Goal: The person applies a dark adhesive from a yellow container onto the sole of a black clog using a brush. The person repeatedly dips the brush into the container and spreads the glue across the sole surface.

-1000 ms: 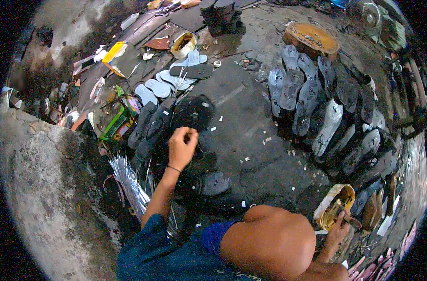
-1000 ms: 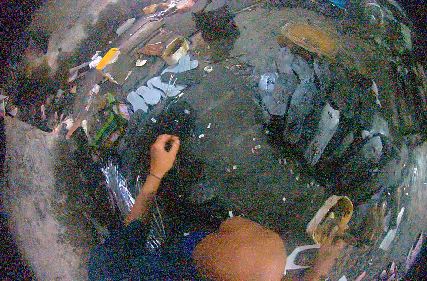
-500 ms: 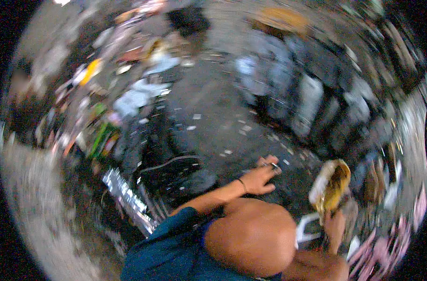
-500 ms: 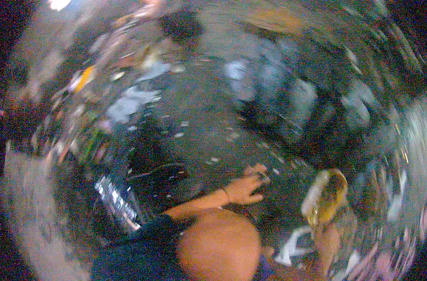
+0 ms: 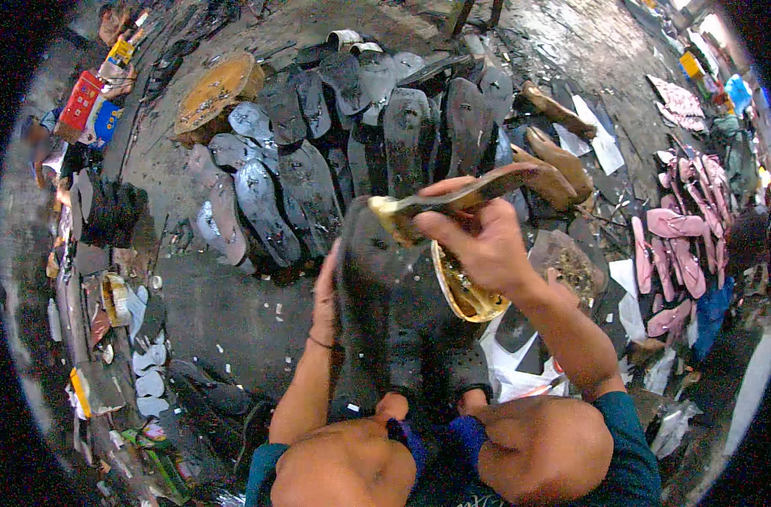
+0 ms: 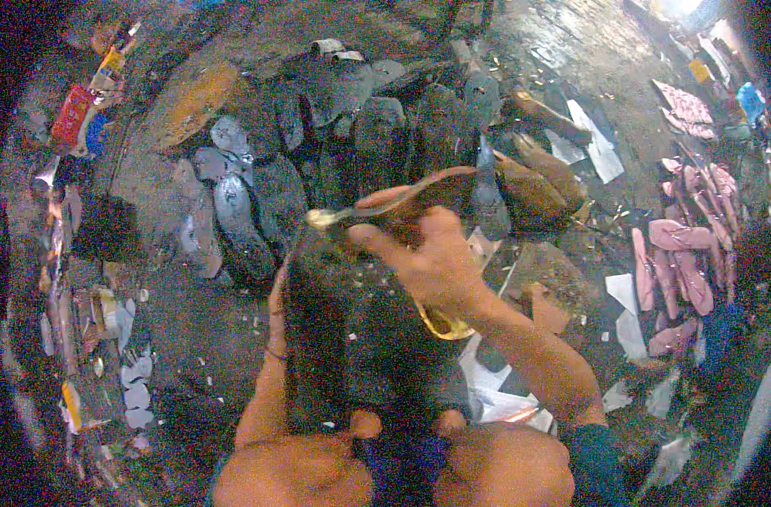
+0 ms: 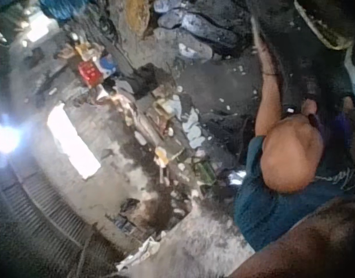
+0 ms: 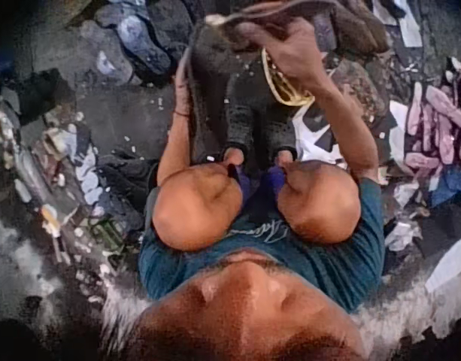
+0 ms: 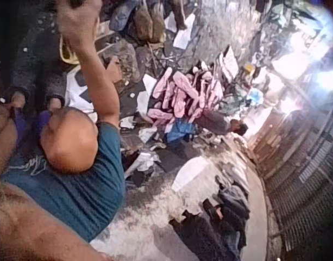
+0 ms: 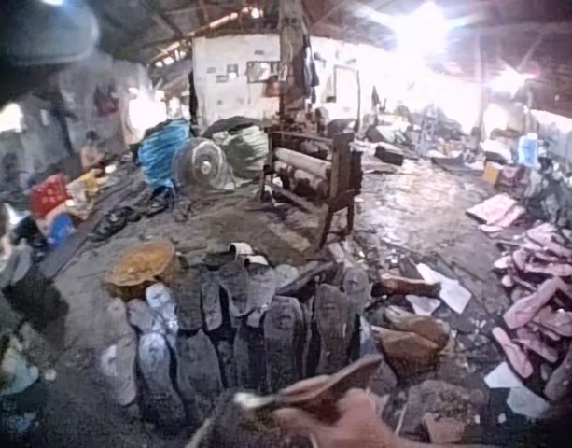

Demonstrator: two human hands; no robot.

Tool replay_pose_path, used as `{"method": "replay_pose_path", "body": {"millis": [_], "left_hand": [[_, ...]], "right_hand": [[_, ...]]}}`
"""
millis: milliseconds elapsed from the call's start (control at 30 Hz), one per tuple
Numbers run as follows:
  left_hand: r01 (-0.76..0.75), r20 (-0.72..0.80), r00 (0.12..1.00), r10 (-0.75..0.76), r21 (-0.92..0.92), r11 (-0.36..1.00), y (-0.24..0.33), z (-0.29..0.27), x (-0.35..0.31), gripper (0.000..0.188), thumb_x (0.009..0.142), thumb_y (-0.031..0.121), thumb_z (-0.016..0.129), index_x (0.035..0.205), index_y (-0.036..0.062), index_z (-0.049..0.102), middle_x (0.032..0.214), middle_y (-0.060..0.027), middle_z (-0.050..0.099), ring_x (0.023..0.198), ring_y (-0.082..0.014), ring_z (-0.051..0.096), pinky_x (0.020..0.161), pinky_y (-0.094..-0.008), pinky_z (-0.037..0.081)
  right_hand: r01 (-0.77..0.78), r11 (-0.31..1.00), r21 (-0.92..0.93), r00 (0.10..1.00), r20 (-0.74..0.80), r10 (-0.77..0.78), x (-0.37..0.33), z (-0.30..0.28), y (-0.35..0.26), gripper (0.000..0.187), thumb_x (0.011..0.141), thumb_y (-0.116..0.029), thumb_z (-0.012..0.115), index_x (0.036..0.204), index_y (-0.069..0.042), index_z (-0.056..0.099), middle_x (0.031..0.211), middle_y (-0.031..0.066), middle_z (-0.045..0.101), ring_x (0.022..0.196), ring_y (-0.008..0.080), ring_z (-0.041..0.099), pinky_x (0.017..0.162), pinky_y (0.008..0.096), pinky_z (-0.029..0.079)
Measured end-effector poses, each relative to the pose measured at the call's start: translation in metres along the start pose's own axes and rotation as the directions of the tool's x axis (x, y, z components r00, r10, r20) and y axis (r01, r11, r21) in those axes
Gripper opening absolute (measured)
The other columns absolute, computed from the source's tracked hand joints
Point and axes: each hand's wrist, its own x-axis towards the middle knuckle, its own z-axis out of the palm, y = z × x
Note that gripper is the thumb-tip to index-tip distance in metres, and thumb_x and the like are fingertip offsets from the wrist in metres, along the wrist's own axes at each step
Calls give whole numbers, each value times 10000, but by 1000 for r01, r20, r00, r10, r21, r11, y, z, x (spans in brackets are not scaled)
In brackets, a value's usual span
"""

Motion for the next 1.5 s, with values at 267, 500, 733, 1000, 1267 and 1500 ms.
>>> {"method": "replay_pose_path", "body": {"millis": [267,500,733,1000,1267,1500], "left_hand": [[58,173,985,-24,-192,980,-33,-16,1,600,1058,504,343,1430,57,488,1405,-155,551,1217,-312,584,1079,-465,455],[49,47,998,-38,-242,969,-22,-46,6,581,1054,477,369,1423,45,488,1368,-155,572,1178,-295,606,1028,-434,502],[26,-25,999,-31,-190,981,-31,-28,-15,569,1057,461,356,1424,46,485,1369,-163,569,1175,-306,606,1004,-451,517],[-28,-60,998,17,-187,982,-16,-48,-17,557,1057,441,351,1413,36,491,1342,-167,585,1152,-307,619,990,-453,526],[-138,-237,962,132,-11,990,-9,-113,-26,546,1057,422,348,1400,25,498,1312,-170,604,1126,-307,633,978,-453,533],[123,-431,902,-10,234,964,-73,-161,-120,536,1057,405,345,1389,15,505,1285,-172,621,1104,-307,646,967,-453,540]], "right_hand": [[362,799,-481,922,55,-384,16,26,36,218,833,-63,727,1050,-90,713,968,106,717,887,288,687,804,379,532],[277,908,-313,956,-9,-295,-9,25,42,250,827,-74,751,1074,-90,716,933,106,725,893,272,692,799,388,534],[177,904,-389,975,-55,-214,22,29,31,221,867,-148,743,1062,-54,703,971,131,721,957,224,687,836,367,527],[125,938,-323,987,-51,-149,28,7,50,231,905,-159,702,1102,-39,690,1015,134,728,997,267,683,908,371,501],[52,997,-63,895,446,-18,-100,36,79,194,846,-135,776,1025,-85,721,1014,83,712,969,240,664,890,374,505],[-183,496,-849,983,-157,94,-61,-51,167,243,903,-272,692,1055,-85,730,997,166,730,892,315,716,807,396,558]]}}
